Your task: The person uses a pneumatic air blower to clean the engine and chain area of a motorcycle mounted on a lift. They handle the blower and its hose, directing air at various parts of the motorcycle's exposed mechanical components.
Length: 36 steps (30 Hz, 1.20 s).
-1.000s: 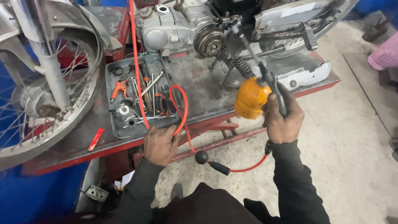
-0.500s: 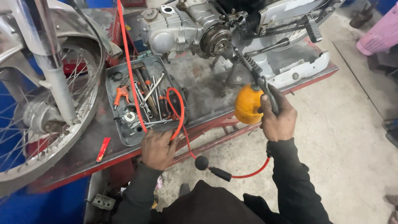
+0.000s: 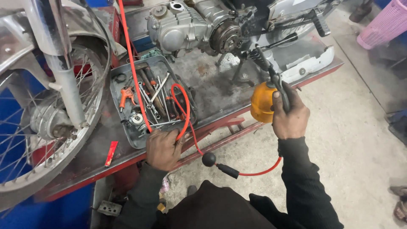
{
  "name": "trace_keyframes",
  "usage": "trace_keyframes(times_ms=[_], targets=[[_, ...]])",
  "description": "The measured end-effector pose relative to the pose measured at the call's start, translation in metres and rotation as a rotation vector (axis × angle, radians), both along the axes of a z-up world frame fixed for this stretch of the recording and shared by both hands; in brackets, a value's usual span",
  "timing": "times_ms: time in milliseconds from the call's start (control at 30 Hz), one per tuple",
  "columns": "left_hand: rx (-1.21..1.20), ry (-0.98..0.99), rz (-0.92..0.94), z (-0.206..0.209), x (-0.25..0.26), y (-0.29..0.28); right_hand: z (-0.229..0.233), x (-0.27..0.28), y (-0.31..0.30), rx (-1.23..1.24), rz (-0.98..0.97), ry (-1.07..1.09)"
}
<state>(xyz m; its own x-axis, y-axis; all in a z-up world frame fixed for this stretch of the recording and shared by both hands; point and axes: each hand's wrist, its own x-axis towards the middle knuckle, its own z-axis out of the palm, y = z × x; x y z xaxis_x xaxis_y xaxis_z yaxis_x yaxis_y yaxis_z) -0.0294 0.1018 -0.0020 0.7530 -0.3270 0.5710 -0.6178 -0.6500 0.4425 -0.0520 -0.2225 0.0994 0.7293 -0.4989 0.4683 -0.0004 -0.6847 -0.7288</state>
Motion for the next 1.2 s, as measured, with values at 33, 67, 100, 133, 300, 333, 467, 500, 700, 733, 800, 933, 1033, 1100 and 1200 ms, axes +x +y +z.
trace_keyframes(times_ms=[33, 67, 100, 133, 300, 333, 467, 500, 700, 733, 800, 933, 1033, 1100, 1200], targets=[[0.011, -0.006, -0.001, -0.002, 0.001, 0.002, 0.001, -0.002, 0.002, 0.041, 0.021, 0.014], [0.022, -0.009, -0.002, -0.004, 0.002, 0.003, 0.003, -0.005, 0.003, 0.083, 0.041, 0.03], [0.021, -0.006, -0.004, -0.002, 0.003, 0.004, 0.009, -0.01, 0.01, 0.082, 0.039, 0.032], [0.023, -0.006, -0.008, 0.0, 0.002, 0.005, 0.014, -0.016, 0.018, 0.146, 0.05, 0.046], [0.031, -0.007, -0.013, 0.002, 0.002, 0.009, 0.01, -0.023, 0.031, 0.211, 0.065, 0.003], [0.043, -0.015, -0.014, 0.002, 0.001, 0.011, 0.007, -0.021, 0.032, 0.171, 0.047, 0.007], [0.036, 0.006, -0.042, 0.0, 0.0, 0.018, 0.009, -0.03, 0.039, 0.24, 0.077, 0.025], [0.036, 0.008, -0.041, 0.001, 0.0, 0.018, 0.008, -0.029, 0.039, 0.24, 0.077, 0.026], [0.03, -0.01, -0.031, 0.011, -0.003, 0.018, 0.016, -0.039, 0.053, 0.204, 0.124, 0.054], [0.037, -0.009, -0.023, 0.01, -0.004, 0.018, 0.016, -0.041, 0.056, 0.221, 0.138, 0.061], [0.045, -0.008, -0.011, 0.01, -0.004, 0.018, 0.014, -0.045, 0.058, 0.238, 0.155, 0.07], [0.033, -0.058, -0.027, 0.012, -0.006, 0.02, 0.012, -0.051, 0.062, 0.269, 0.225, 0.019], [0.029, -0.06, -0.027, 0.015, -0.007, 0.022, 0.018, -0.05, 0.067, 0.2, 0.198, 0.032], [0.025, -0.067, -0.025, 0.014, -0.006, 0.024, 0.025, -0.048, 0.071, 0.136, 0.163, 0.055], [0.027, -0.08, -0.026, 0.011, -0.007, 0.027, 0.034, -0.049, 0.075, 0.108, 0.184, 0.07]])
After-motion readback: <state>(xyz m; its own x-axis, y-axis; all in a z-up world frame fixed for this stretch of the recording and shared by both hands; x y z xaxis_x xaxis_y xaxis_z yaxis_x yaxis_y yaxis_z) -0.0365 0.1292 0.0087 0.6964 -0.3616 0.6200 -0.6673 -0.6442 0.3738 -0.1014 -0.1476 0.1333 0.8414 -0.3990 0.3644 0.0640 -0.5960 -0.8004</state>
